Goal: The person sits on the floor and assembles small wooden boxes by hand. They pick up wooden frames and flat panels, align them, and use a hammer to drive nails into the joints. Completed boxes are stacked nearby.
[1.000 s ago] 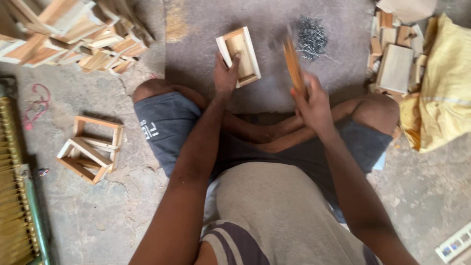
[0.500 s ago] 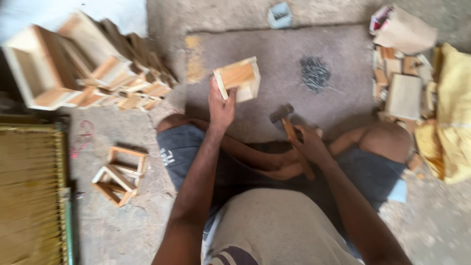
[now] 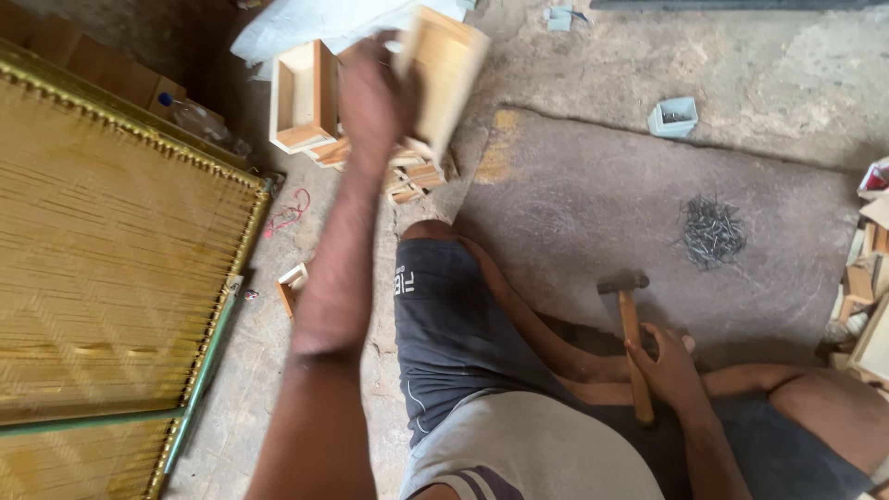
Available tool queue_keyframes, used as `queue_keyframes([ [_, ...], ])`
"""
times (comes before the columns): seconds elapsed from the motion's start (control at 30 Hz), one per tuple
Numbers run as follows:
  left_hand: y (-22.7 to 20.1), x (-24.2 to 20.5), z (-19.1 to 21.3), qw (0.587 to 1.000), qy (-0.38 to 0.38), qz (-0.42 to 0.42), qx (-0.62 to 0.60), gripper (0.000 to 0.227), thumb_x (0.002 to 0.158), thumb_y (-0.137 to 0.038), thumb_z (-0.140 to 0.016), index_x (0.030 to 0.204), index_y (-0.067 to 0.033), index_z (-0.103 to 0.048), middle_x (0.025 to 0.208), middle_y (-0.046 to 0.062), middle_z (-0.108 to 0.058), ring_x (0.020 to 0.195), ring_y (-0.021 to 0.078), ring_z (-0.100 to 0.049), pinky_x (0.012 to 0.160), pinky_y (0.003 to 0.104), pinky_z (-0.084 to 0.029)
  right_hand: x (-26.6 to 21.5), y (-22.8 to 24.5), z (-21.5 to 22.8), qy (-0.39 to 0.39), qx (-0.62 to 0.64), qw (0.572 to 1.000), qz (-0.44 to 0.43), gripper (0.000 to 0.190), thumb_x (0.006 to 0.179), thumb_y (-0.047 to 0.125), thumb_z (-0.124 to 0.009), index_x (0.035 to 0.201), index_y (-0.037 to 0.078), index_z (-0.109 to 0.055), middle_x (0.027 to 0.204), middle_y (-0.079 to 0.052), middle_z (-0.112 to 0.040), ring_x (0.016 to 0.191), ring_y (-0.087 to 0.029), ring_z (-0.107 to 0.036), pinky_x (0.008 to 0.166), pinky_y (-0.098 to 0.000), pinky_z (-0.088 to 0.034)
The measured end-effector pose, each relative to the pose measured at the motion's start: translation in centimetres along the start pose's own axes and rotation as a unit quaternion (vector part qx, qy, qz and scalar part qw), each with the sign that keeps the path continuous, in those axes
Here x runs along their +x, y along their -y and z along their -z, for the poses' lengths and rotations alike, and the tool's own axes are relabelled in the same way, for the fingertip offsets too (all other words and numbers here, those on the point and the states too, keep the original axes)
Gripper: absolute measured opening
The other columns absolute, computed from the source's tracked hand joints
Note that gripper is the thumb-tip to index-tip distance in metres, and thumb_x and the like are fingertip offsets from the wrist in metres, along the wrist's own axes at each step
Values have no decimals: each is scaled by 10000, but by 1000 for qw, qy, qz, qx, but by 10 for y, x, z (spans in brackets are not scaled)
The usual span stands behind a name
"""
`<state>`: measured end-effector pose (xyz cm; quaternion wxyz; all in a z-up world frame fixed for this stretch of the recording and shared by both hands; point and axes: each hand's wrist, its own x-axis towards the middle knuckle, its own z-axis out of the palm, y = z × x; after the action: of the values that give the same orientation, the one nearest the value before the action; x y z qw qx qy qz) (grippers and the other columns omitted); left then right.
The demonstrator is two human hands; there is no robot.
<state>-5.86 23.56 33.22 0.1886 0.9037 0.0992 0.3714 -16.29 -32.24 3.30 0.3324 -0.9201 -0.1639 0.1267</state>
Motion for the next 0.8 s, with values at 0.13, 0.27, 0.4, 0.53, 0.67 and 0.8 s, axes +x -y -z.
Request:
queue_keyframes([
  [0.13,84,37,10,989,38,121,77,474,824,-35,-747,1293,-57,-684,961,92,-757,750,138,-711,739,313,-628,13,5,-1,16,25,999,-23,669,894,446,-699,1345,-39,-599,1365,-250,-616,1297,-383,-562,1085,-457,-441],
  [0.27,116,33,16,969,91,197,115,536,891,-73,-675,1421,-115,-604,1009,105,-747,800,221,-695,788,339,-632,8,4,1,27,32,998,-52,690,893,457,-696,1375,-24,-586,1381,-249,-606,1300,-374,-566,1066,-450,-459],
  [0.4,119,11,44,993,-26,16,116,630,815,-193,-913,1328,18,-613,1095,239,-667,1013,373,-613,894,474,-524,4,0,1,25,27,998,-44,686,892,446,-704,1368,-35,-588,1370,-259,-608,1289,-388,-565,1048,-461,-462],
  [0.53,157,-35,71,969,-244,-10,29,409,980,-130,-831,1291,-23,-588,1210,177,-649,1130,329,-642,980,405,-520,9,-10,0,4,-53,999,2,616,908,449,-716,1312,-11,-647,1297,-251,-653,1267,-408,-581,1075,-478,-461],
  [0.67,218,-167,86,952,-253,169,19,239,1057,-124,-736,1270,-62,-646,1215,113,-703,1114,276,-706,985,367,-566,-3,-23,9,-1,-20,1000,-1,565,984,415,-684,1333,-28,-644,1310,-284,-624,1236,-433,-575,1038,-492,-460],
  [0.8,216,-294,60,943,31,294,156,707,831,-163,-787,1457,7,-506,1499,262,-438,1339,479,-447,1101,515,-403,11,-9,21,-21,-69,997,11,472,1005,348,-710,1309,-12,-681,1303,-255,-637,1239,-421,-586,1043,-480,-482],
])
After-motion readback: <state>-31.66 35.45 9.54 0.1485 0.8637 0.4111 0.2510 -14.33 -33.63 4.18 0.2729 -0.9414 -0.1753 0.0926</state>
